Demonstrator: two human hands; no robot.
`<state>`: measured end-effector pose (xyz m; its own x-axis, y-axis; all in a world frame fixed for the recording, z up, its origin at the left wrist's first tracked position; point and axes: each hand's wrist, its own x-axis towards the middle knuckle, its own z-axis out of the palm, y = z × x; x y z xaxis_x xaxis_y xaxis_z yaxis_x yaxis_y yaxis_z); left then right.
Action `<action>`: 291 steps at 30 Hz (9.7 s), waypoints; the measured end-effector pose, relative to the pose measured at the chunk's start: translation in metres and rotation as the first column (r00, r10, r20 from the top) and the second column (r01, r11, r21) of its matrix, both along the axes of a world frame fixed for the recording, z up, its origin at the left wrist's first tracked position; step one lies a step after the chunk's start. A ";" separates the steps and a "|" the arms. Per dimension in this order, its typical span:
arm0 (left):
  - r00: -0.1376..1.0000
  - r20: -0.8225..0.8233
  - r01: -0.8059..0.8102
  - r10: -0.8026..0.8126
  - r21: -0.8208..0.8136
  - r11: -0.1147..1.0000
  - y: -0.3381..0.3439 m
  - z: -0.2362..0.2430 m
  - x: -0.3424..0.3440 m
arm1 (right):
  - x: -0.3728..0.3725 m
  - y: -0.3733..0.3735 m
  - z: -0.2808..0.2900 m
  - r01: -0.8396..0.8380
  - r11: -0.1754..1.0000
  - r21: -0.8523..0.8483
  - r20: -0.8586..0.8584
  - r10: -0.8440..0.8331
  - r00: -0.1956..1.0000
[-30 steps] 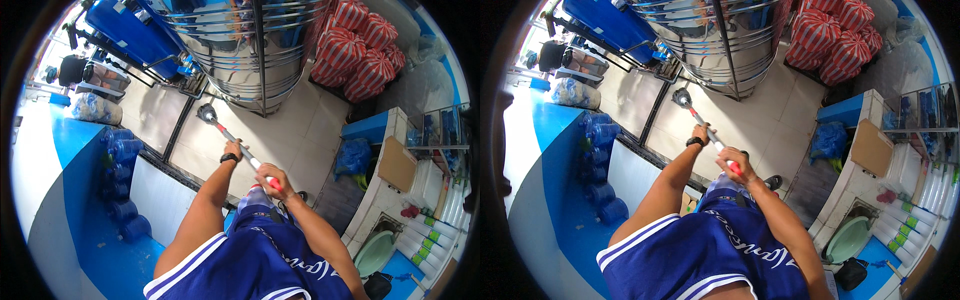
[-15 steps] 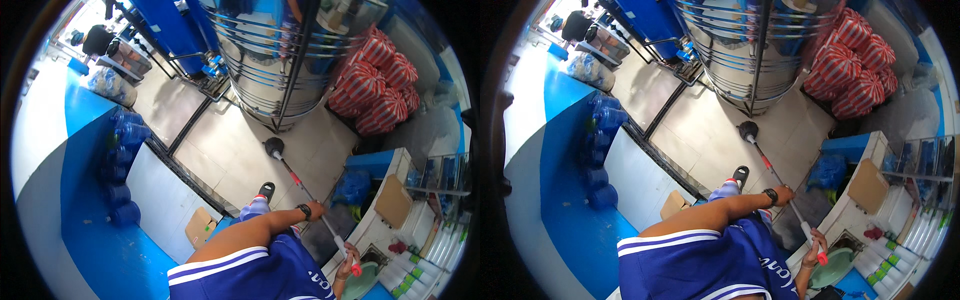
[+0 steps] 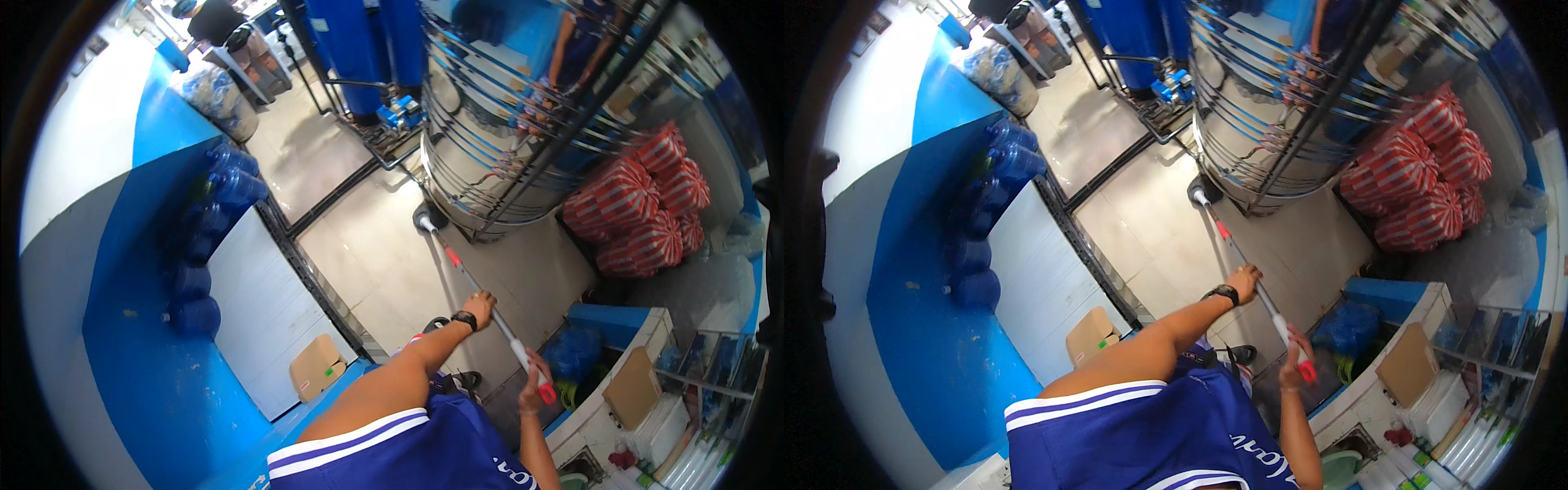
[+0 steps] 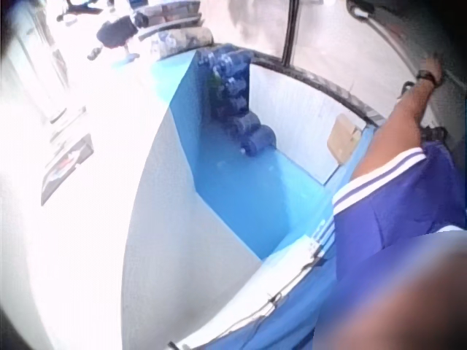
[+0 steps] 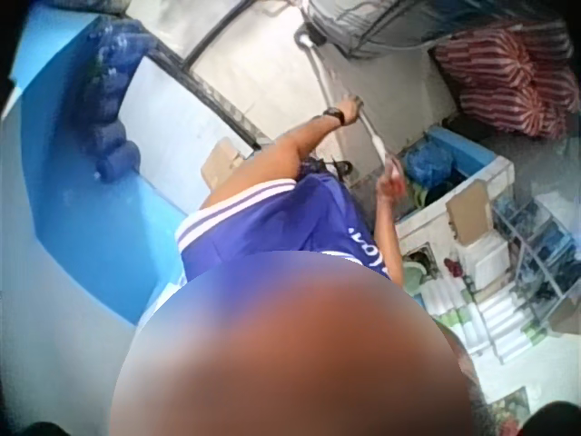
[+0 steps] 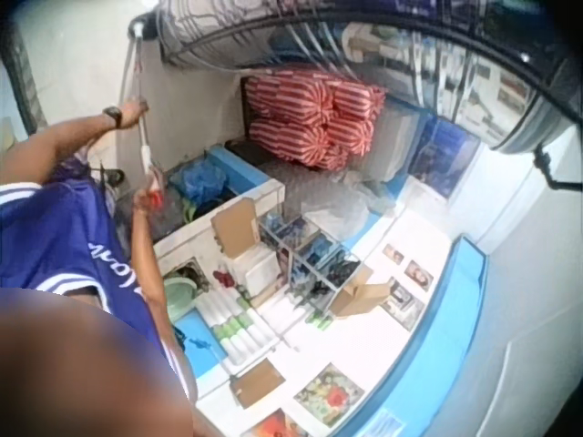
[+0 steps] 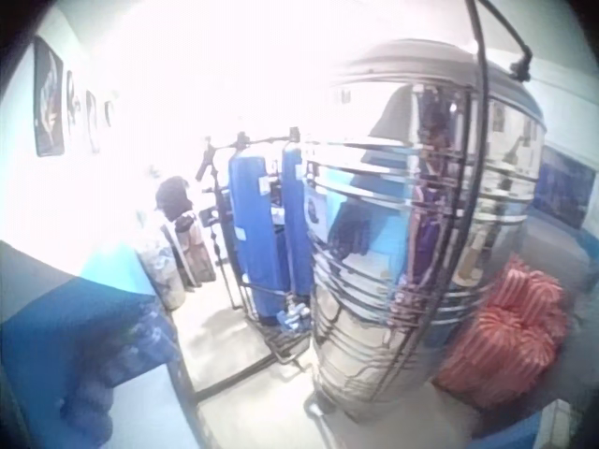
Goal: The person walks from a water bottling area to the back of a shop, picks up a mop, and mops the tiled floor around large water tanks and stacked supplies. They then rinse the mop in a sink.
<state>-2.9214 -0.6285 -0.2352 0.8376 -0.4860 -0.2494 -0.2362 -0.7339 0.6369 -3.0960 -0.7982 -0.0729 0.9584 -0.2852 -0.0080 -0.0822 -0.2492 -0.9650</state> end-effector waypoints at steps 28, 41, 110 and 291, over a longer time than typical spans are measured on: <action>0.807 -0.376 -0.525 0.455 -0.105 0.844 0.126 -0.015 -0.106 | 0.069 0.012 0.036 -0.212 0.972 -0.102 -0.099 0.202 0.974; 0.973 0.075 0.223 -0.216 -0.103 0.969 0.058 0.060 -0.017 | 0.032 0.034 0.062 -0.352 0.886 -0.301 0.025 0.376 0.926; 0.952 0.138 0.303 -0.273 -0.309 0.901 0.256 0.058 0.171 | 0.201 0.250 0.097 -0.510 0.796 -0.328 -0.165 0.483 0.860; 0.932 0.111 -0.360 0.345 0.180 0.915 0.365 0.038 -0.016 | 0.163 0.286 0.053 -0.831 0.518 -0.204 0.057 0.853 0.518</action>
